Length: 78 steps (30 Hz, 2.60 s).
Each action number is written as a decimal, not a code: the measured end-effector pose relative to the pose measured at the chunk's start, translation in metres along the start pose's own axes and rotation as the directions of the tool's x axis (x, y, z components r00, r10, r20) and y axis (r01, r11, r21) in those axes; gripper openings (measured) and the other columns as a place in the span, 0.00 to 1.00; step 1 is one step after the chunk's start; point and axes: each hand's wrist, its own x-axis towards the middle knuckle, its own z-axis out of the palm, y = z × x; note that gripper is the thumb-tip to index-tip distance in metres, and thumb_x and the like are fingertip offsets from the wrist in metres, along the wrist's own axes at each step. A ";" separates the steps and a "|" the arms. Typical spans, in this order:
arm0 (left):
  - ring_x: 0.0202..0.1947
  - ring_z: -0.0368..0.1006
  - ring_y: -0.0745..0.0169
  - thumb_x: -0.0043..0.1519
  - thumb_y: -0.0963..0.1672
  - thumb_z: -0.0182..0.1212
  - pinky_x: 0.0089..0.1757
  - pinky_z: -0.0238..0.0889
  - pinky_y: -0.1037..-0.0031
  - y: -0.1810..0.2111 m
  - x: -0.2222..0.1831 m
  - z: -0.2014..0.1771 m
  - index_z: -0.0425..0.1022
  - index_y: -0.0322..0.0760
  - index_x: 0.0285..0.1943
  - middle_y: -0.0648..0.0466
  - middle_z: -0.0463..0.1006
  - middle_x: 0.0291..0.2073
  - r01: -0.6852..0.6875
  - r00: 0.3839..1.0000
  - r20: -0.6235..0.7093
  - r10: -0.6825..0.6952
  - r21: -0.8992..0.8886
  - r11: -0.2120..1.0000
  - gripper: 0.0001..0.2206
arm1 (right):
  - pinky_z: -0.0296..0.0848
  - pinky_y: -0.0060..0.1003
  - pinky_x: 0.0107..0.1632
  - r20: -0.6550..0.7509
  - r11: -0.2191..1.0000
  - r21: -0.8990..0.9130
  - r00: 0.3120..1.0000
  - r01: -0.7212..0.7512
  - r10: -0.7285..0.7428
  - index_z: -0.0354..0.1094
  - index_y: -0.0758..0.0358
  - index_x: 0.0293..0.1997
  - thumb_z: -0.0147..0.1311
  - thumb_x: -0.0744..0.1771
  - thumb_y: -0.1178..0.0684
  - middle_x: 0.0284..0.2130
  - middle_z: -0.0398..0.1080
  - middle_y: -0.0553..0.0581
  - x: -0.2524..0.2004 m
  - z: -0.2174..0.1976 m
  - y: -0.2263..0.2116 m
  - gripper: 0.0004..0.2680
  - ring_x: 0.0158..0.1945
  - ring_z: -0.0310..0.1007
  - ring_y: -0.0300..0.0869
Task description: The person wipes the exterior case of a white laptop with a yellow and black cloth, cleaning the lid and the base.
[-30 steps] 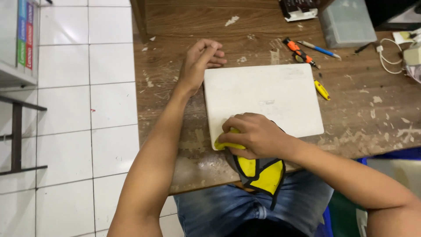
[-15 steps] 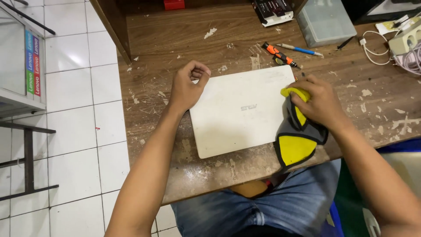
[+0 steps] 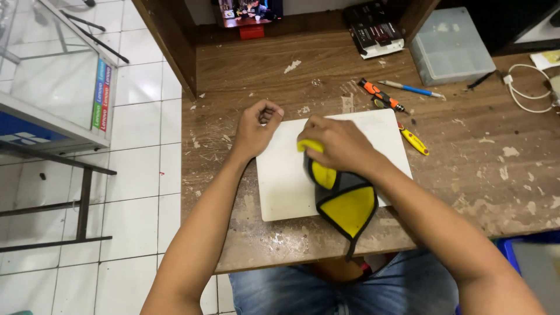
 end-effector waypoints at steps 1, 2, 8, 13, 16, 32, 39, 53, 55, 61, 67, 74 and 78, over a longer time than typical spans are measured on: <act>0.33 0.74 0.68 0.63 0.42 0.65 0.42 0.72 0.73 -0.001 0.002 0.000 0.80 0.37 0.43 0.52 0.79 0.30 0.008 1.000 0.013 -0.007 -0.014 1.000 0.04 | 0.78 0.53 0.43 0.072 0.995 0.052 0.994 0.083 -0.087 0.78 0.55 0.43 0.58 0.63 0.53 0.41 0.75 0.55 0.002 -0.002 -0.014 0.07 0.41 0.79 0.58; 0.33 0.74 0.68 0.63 0.42 0.65 0.42 0.72 0.73 0.001 0.000 -0.002 0.80 0.37 0.43 0.52 0.79 0.30 0.006 1.000 0.001 -0.006 -0.005 1.000 0.04 | 0.78 0.53 0.43 0.069 0.994 0.056 0.992 0.097 -0.101 0.78 0.55 0.43 0.58 0.63 0.53 0.41 0.75 0.55 0.002 -0.004 -0.016 0.07 0.41 0.79 0.58; 0.34 0.76 0.66 0.64 0.44 0.64 0.42 0.72 0.73 0.001 -0.004 0.000 0.80 0.38 0.43 0.51 0.80 0.31 -0.049 0.999 -0.023 0.049 0.042 0.998 0.05 | 0.78 0.51 0.44 0.113 0.994 0.081 0.991 0.068 -0.077 0.75 0.57 0.46 0.59 0.65 0.51 0.41 0.74 0.55 0.000 -0.006 -0.006 0.08 0.43 0.79 0.55; 0.46 0.76 0.45 0.62 0.50 0.65 0.48 0.69 0.61 0.054 -0.033 0.029 0.77 0.41 0.50 0.49 0.78 0.43 -0.552 0.831 0.141 0.538 0.334 0.764 0.13 | 0.77 0.56 0.43 0.086 0.985 0.114 0.989 -0.133 0.124 0.59 0.61 0.58 0.64 0.63 0.44 0.43 0.73 0.59 -0.009 0.025 0.024 0.22 0.46 0.78 0.59; 0.54 0.71 0.27 0.48 0.56 0.76 0.52 0.67 0.43 0.104 -0.064 0.049 0.62 0.36 0.70 0.34 0.66 0.61 -0.443 0.895 0.269 0.355 0.448 0.777 0.43 | 0.73 0.65 0.48 0.102 0.919 0.360 0.986 -0.162 0.134 0.51 0.60 0.62 0.64 0.63 0.41 0.47 0.73 0.67 -0.014 0.003 0.020 0.27 0.50 0.76 0.66; 0.76 0.43 0.27 0.53 0.48 0.78 0.69 0.34 0.39 0.085 -0.052 0.120 0.51 0.51 0.78 0.35 0.50 0.75 -0.548 0.775 0.619 0.124 0.563 0.619 0.45 | 0.66 0.42 0.45 -0.223 0.971 0.240 0.974 0.017 0.038 0.78 0.62 0.50 0.62 0.68 0.57 0.35 0.70 0.58 -0.043 -0.030 0.196 0.07 0.39 0.71 0.49; 0.77 0.31 0.28 0.58 0.44 0.76 0.68 0.32 0.36 0.081 -0.005 0.156 0.56 0.49 0.76 0.34 0.42 0.75 -0.458 0.849 0.517 0.110 0.616 0.641 0.38 | 0.65 0.50 0.52 -0.105 0.963 0.231 0.980 -0.141 0.169 0.78 0.53 0.55 0.57 0.70 0.54 0.45 0.62 0.60 -0.048 -0.020 0.218 0.09 0.53 0.66 0.54; 0.59 0.62 0.41 0.63 0.58 0.54 0.58 0.52 0.50 0.082 -0.013 0.175 0.54 0.38 0.74 0.42 0.66 0.62 -0.574 0.818 0.501 0.283 0.679 0.458 0.36 | 0.65 0.38 0.44 0.306 0.898 0.202 0.896 -0.392 0.322 0.75 0.54 0.49 0.69 0.58 0.58 0.40 0.74 0.52 -0.063 -0.050 0.219 0.17 0.39 0.67 0.43; 0.65 0.59 0.45 0.64 0.56 0.61 0.63 0.52 0.49 0.078 -0.010 0.179 0.53 0.49 0.76 0.47 0.62 0.68 -0.550 0.833 0.483 0.270 0.672 0.495 0.34 | 0.63 0.41 0.44 0.334 0.866 0.170 0.854 -0.471 0.399 0.72 0.54 0.47 0.67 0.61 0.60 0.40 0.71 0.55 -0.064 -0.058 0.211 0.13 0.41 0.66 0.47; 0.67 0.57 0.34 0.62 0.57 0.51 0.63 0.44 0.39 0.085 -0.025 0.182 0.64 0.46 0.69 0.41 0.62 0.68 -0.601 0.792 0.548 0.270 0.619 0.506 0.28 | 0.64 0.39 0.48 0.120 0.912 0.227 0.939 -0.343 0.323 0.77 0.55 0.44 0.67 0.62 0.56 0.44 0.76 0.52 -0.067 -0.050 0.229 0.08 0.45 0.69 0.43; 0.66 0.59 0.35 0.52 0.56 0.68 0.65 0.46 0.41 0.088 -0.044 0.192 0.65 0.51 0.67 0.43 0.63 0.68 -0.643 0.753 0.603 0.263 0.590 0.488 0.33 | 0.63 0.36 0.44 -0.077 0.916 0.330 0.960 -0.230 0.269 0.77 0.57 0.45 0.73 0.63 0.51 0.38 0.67 0.53 -0.069 -0.035 0.236 0.11 0.40 0.65 0.42; 0.61 0.59 0.42 0.56 0.52 0.68 0.58 0.54 0.49 0.081 -0.003 0.190 0.70 0.46 0.61 0.49 0.65 0.64 -0.559 0.828 0.465 0.313 0.639 0.529 0.25 | 0.63 0.32 0.39 -0.228 0.938 0.334 0.957 -0.095 0.178 0.79 0.59 0.47 0.73 0.66 0.61 0.39 0.66 0.53 -0.075 -0.024 0.246 0.09 0.33 0.59 0.37; 0.66 0.56 0.37 0.58 0.51 0.66 0.61 0.49 0.49 0.086 -0.013 0.155 0.68 0.48 0.65 0.47 0.64 0.67 -0.548 0.821 0.525 0.227 0.609 0.574 0.26 | 0.60 0.33 0.39 -0.271 0.946 0.301 0.941 -0.119 0.204 0.80 0.55 0.45 0.76 0.64 0.54 0.37 0.66 0.51 -0.072 -0.026 0.238 0.09 0.33 0.61 0.37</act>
